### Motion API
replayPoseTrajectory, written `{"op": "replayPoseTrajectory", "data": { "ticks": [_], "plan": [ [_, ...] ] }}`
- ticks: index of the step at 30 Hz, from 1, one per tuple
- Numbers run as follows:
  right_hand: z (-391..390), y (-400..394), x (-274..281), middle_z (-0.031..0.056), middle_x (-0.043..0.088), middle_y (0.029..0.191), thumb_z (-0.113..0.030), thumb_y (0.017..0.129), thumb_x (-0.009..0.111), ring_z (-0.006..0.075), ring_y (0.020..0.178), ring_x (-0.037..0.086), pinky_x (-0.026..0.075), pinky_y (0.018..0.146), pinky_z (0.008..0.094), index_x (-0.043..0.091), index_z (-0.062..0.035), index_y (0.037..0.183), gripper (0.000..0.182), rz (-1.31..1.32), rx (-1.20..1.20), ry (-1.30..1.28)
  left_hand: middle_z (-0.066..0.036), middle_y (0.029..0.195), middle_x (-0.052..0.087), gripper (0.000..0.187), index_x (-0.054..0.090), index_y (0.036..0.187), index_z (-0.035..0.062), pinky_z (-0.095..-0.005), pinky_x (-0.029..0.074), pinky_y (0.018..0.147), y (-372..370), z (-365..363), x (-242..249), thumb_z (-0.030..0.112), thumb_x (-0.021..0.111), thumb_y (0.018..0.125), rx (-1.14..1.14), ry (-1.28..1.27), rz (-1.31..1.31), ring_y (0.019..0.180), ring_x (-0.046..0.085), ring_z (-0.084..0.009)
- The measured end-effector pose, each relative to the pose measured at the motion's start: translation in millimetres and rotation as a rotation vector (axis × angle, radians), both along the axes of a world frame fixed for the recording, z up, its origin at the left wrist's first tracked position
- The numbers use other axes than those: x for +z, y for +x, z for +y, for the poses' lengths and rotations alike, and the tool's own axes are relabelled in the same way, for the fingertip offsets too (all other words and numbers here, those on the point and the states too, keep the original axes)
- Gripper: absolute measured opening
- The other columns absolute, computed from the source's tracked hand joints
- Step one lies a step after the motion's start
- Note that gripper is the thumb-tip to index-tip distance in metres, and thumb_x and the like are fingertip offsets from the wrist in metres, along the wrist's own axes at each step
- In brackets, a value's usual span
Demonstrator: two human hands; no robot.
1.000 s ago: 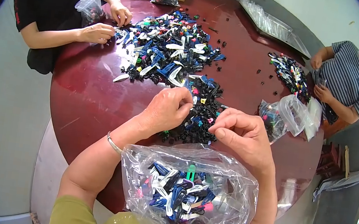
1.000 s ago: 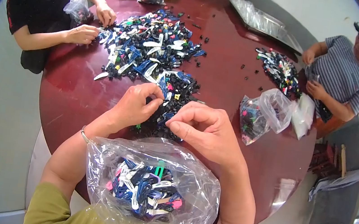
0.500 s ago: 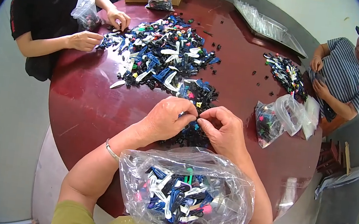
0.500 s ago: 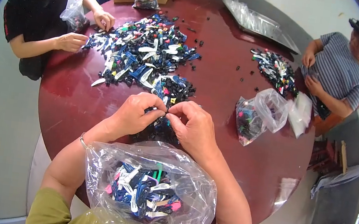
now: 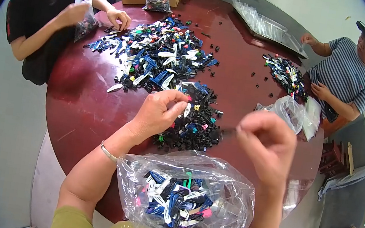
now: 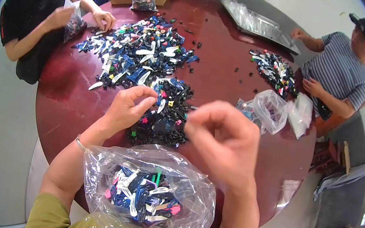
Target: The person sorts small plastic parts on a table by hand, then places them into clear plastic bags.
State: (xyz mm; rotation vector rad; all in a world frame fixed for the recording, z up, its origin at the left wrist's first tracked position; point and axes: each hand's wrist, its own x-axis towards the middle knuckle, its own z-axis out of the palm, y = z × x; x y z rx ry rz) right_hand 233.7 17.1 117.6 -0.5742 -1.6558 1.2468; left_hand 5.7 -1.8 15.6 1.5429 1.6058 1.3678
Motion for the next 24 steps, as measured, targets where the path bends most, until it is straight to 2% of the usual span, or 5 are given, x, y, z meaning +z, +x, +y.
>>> {"op": "replayPoseTrajectory", "data": {
  "ticks": [4, 8, 13, 19, 24],
  "plan": [
    [-12.0, 14.6, 21.7, 0.0051, 0.065, 0.072, 0.004, 0.072, 0.074, 0.0074, 0.061, 0.058, 0.042, 0.053, 0.0216, 0.071, -0.0008, 0.081, 0.011, -0.200, 0.328, 0.308, -0.016, 0.098, 0.066, 0.027, 0.066, 0.098, -0.0008, -0.0397, 0.050, 0.084, -5.9, 4.2, -16.4, 0.013, 0.073, 0.076, -0.100, 0.250, 0.475, 0.093, 0.064, -0.0325],
    [15.1, -1.5, -12.9, 0.0077, 0.067, 0.078, -0.002, 0.078, 0.071, 0.0119, 0.060, 0.059, 0.044, 0.055, 0.0252, 0.070, 0.0009, 0.086, 0.009, -0.398, -0.025, 0.266, -0.017, 0.113, 0.062, 0.031, 0.066, 0.101, 0.0006, -0.0444, 0.041, 0.097, -0.4, -1.5, -17.1, 0.013, 0.075, 0.073, -0.123, 0.284, 0.673, 0.111, 0.057, -0.0336],
    [52.2, -14.3, -86.0, 0.0099, 0.065, 0.090, -0.015, 0.082, 0.069, 0.0286, 0.078, 0.066, 0.053, 0.070, 0.0383, 0.071, -0.0058, 0.091, 0.014, -0.729, -0.135, 0.406, -0.014, 0.105, 0.064, 0.023, 0.067, 0.094, 0.0008, -0.0440, 0.042, 0.096, -0.8, 1.3, -18.4, 0.010, 0.073, 0.074, -0.122, 0.284, 0.685, 0.108, 0.059, -0.0311],
    [58.0, -19.0, -103.2, 0.0097, 0.062, 0.086, -0.019, 0.084, 0.066, 0.0303, 0.080, 0.065, 0.052, 0.070, 0.0409, 0.070, -0.0068, 0.086, 0.013, -0.824, -0.232, 0.550, -0.010, 0.093, 0.066, 0.013, 0.067, 0.085, 0.0029, -0.0445, 0.041, 0.098, 2.5, -0.7, -17.0, 0.009, 0.072, 0.075, -0.136, 0.298, 0.668, 0.102, 0.061, -0.0285],
    [60.5, -14.5, -92.3, 0.0107, 0.064, 0.082, -0.016, 0.084, 0.065, 0.0254, 0.072, 0.064, 0.050, 0.066, 0.0365, 0.069, -0.0057, 0.085, 0.011, -0.679, -0.226, 0.350, -0.009, 0.094, 0.066, 0.019, 0.067, 0.087, 0.0047, -0.0459, 0.040, 0.100, 1.6, -3.1, -13.3, 0.012, 0.076, 0.072, -0.165, 0.268, 0.641, 0.103, 0.061, -0.0280]
  ]
}}
